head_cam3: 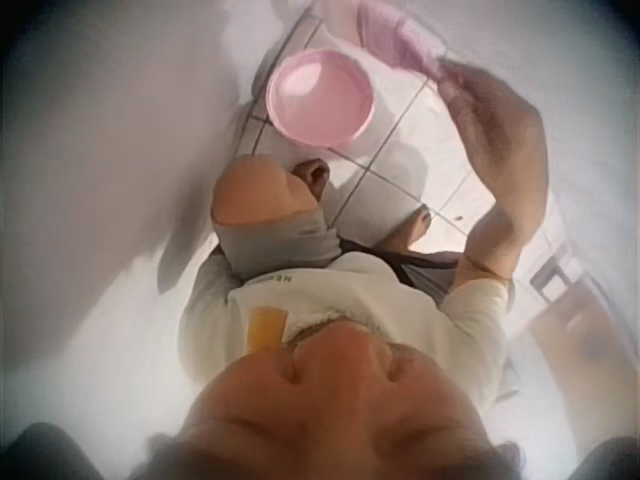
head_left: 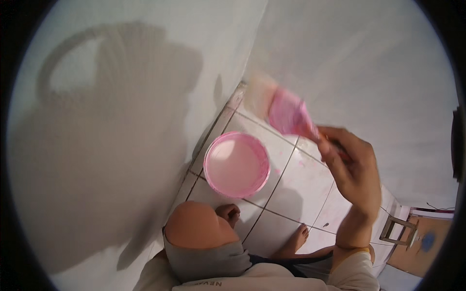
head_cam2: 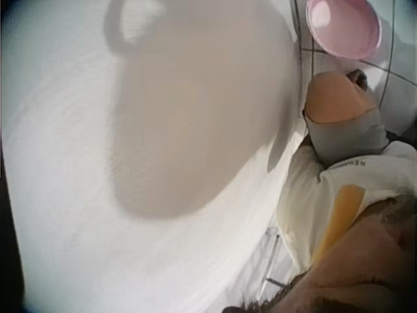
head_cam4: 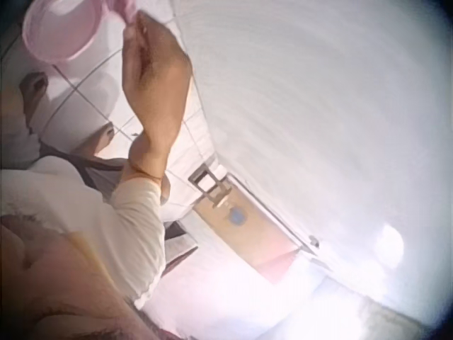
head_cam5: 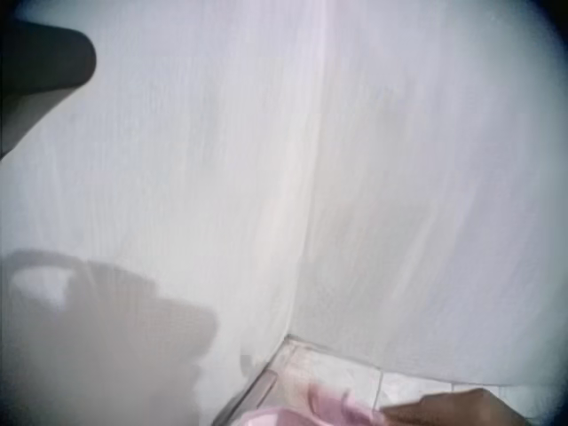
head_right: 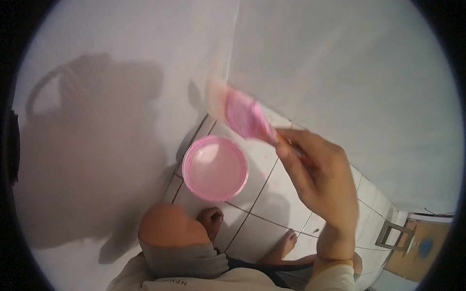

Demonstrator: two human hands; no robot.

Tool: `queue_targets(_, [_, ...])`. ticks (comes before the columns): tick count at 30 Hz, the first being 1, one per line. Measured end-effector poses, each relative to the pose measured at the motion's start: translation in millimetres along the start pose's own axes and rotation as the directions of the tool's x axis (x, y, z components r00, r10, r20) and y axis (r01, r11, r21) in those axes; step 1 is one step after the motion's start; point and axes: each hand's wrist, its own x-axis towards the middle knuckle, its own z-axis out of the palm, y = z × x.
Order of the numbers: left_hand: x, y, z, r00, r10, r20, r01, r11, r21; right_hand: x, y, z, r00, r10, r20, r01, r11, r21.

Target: The person paints the lower corner of a wall using a brush, frequently dipping the brush into a pink bucket containing white paint.

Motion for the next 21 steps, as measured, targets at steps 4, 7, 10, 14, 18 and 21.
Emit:
queue_targets(4, [4.5, 0.3, -1.7, 0.998, 0.009, -0.064, -0.015, 0.996, -0.093, -9.8, 22.1, 41.3, 0.930, -0.094, 0.356, 0.230, 0.903, -0.364])
queue_targets(7, [4.9, -3.4, -12.2, 0.982, -0.043, -0.186, 0.006, 0.980, -0.197, -4.2, 47.9, 114.9, 0.885, -0.008, 0.465, 0.280, 0.807, -0.519])
queue_targets(10, [15.3, -6.3, -27.6, 0.940, -0.114, -0.322, 0.000, 0.943, -0.333, -2.3, 80.7, 177.8, 0.883, 0.042, 0.468, 0.284, 0.747, -0.601])
queue_targets(14, [40.0, -15.0, -57.3, 0.872, -0.224, -0.435, -0.020, 0.872, -0.490, 8.5, 102.0, 230.9, 0.892, 0.095, 0.442, 0.294, 0.620, -0.727])
queue_targets(18, [54.4, -26.1, -88.8, 0.911, -0.266, -0.315, 0.022, 0.795, -0.606, 10.2, 95.9, 232.2, 0.831, 0.090, 0.549, 0.380, 0.629, -0.678])
queue_targets(21, [61.9, -26.5, -97.9, 0.961, -0.246, -0.127, 0.095, 0.725, -0.682, 14.1, 98.3, 224.2, 0.855, 0.127, 0.503, 0.280, 0.703, -0.654])
